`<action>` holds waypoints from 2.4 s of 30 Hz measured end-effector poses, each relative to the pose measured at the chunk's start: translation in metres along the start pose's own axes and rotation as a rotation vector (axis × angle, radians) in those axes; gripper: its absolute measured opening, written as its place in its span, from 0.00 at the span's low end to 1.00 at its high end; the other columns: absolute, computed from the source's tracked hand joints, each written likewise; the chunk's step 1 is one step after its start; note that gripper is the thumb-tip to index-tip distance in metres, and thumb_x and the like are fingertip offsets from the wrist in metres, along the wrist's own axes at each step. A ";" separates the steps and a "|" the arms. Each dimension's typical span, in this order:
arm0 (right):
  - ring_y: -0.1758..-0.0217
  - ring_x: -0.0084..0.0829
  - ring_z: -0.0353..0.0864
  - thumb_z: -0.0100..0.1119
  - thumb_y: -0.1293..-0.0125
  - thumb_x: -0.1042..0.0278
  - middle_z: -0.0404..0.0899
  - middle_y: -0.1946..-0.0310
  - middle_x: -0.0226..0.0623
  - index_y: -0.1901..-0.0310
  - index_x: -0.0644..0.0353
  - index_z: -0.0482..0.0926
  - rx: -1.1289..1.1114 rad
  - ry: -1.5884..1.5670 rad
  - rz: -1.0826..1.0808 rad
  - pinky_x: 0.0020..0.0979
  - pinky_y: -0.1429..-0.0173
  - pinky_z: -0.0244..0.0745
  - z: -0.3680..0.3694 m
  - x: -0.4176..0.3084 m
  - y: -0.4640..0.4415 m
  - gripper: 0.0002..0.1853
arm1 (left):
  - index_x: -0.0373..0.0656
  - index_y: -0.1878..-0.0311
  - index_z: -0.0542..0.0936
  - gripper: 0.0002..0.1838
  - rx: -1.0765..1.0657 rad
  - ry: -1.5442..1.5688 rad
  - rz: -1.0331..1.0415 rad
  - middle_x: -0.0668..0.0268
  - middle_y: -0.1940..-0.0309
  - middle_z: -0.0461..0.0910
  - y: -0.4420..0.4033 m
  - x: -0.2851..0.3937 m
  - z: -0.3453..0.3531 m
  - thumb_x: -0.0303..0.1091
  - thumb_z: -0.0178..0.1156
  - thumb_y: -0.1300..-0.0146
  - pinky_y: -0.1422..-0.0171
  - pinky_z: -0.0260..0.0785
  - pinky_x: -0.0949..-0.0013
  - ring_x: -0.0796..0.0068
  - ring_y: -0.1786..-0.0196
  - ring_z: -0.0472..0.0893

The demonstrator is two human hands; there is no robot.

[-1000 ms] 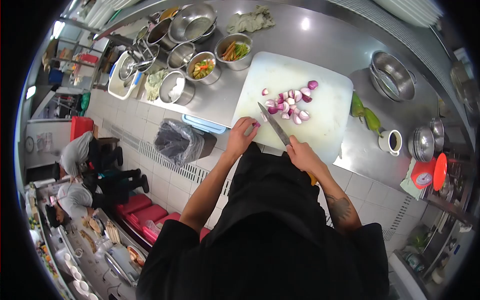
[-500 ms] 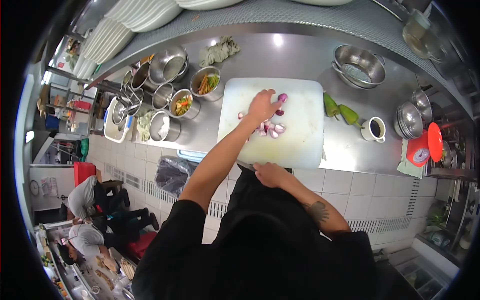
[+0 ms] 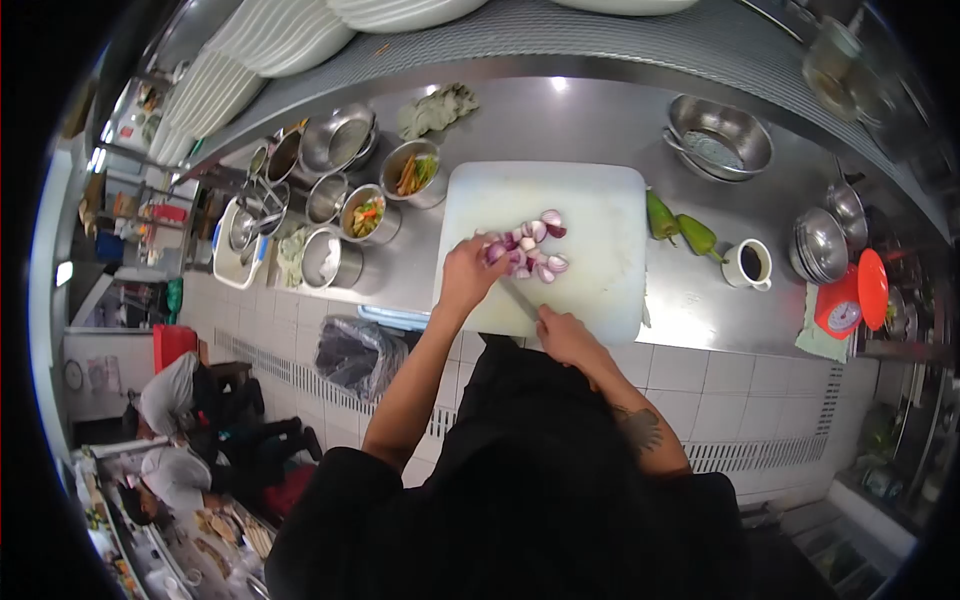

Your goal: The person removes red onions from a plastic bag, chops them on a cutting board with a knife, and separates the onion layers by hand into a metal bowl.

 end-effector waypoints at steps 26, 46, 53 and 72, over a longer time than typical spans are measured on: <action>0.65 0.66 0.83 0.49 0.35 0.78 0.81 0.72 0.67 0.58 0.69 0.65 -0.079 0.433 -0.129 0.59 0.60 0.79 -0.003 -0.052 0.043 0.07 | 0.40 0.57 0.83 0.12 0.060 -0.002 0.158 0.60 0.56 0.82 0.087 -0.053 -0.006 0.22 0.69 0.45 0.45 0.75 0.60 0.57 0.50 0.81; 0.66 0.69 0.80 0.48 0.26 0.69 0.80 0.72 0.65 0.53 0.66 0.65 0.049 0.316 -0.101 0.63 0.58 0.75 0.003 -0.022 0.016 0.09 | 0.39 0.50 0.78 0.19 -0.022 -0.211 -0.077 0.57 0.63 0.83 0.079 -0.076 -0.006 0.30 0.72 0.43 0.57 0.77 0.65 0.62 0.62 0.83; 0.66 0.69 0.81 0.48 0.27 0.70 0.80 0.73 0.66 0.54 0.67 0.65 0.044 0.319 -0.128 0.63 0.58 0.75 0.012 -0.025 0.017 0.09 | 0.39 0.55 0.78 0.14 -0.006 0.618 -0.570 0.62 0.75 0.85 0.098 -0.113 0.006 0.33 0.71 0.36 0.71 0.73 0.71 0.80 0.76 0.80; 0.63 0.66 0.83 0.50 0.34 0.77 0.81 0.70 0.66 0.56 0.68 0.66 0.025 0.374 -0.173 0.60 0.59 0.78 0.029 -0.037 0.001 0.08 | 0.38 0.57 0.80 0.09 -0.044 0.401 -0.426 0.66 0.73 0.84 0.092 -0.102 0.010 0.27 0.69 0.37 0.65 0.73 0.74 0.82 0.71 0.81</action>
Point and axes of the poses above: each hand's wrist, its own y-axis away from the middle knuckle, its own z-axis out of the palm, x = y × z, the point moved 9 cm from there along -y, towards the middle knuckle
